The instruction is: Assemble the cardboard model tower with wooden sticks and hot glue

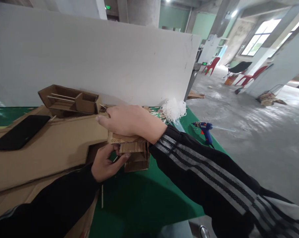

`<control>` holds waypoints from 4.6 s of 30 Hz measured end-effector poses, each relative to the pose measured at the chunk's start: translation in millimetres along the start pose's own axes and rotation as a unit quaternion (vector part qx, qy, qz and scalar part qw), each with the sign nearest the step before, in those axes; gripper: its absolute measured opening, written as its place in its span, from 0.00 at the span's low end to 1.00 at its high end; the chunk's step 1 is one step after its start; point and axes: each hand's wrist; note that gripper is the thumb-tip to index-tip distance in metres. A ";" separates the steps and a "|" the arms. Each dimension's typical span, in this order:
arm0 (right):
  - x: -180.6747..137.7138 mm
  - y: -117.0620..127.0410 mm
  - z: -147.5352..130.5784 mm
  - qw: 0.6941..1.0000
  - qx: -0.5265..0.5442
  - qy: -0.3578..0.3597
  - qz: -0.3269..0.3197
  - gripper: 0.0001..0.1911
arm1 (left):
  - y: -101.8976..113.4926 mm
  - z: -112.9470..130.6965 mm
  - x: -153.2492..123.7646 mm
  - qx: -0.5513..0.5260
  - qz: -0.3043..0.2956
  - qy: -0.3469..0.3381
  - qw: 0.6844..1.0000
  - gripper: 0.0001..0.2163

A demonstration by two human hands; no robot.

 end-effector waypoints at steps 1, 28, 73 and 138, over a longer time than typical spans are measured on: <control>-0.1 0.1 -0.2 1.000 -0.002 -0.001 -0.001 0.30 | -0.8 -0.5 -0.9 0.003 -0.006 0.006 1.000 0.13; 1.4 -2.1 2.3 1.000 -0.005 0.018 0.008 0.27 | -26.0 13.6 0.2 -0.046 0.046 0.237 0.969 0.13; 3.0 -2.4 0.8 1.000 -0.008 0.000 0.001 0.27 | -18.9 12.8 2.6 -0.013 0.032 0.212 0.977 0.17; 3.9 -9.5 11.8 0.976 -0.125 0.176 0.010 0.16 | 15.8 43.0 35.5 0.068 0.184 0.049 0.979 0.20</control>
Point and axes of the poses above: each hand's wrist, its own x-axis towards the middle knuckle, its own y-axis out of the back of the hand, z = x × y, and after that the axes turned 8 degrees about z, right-handed
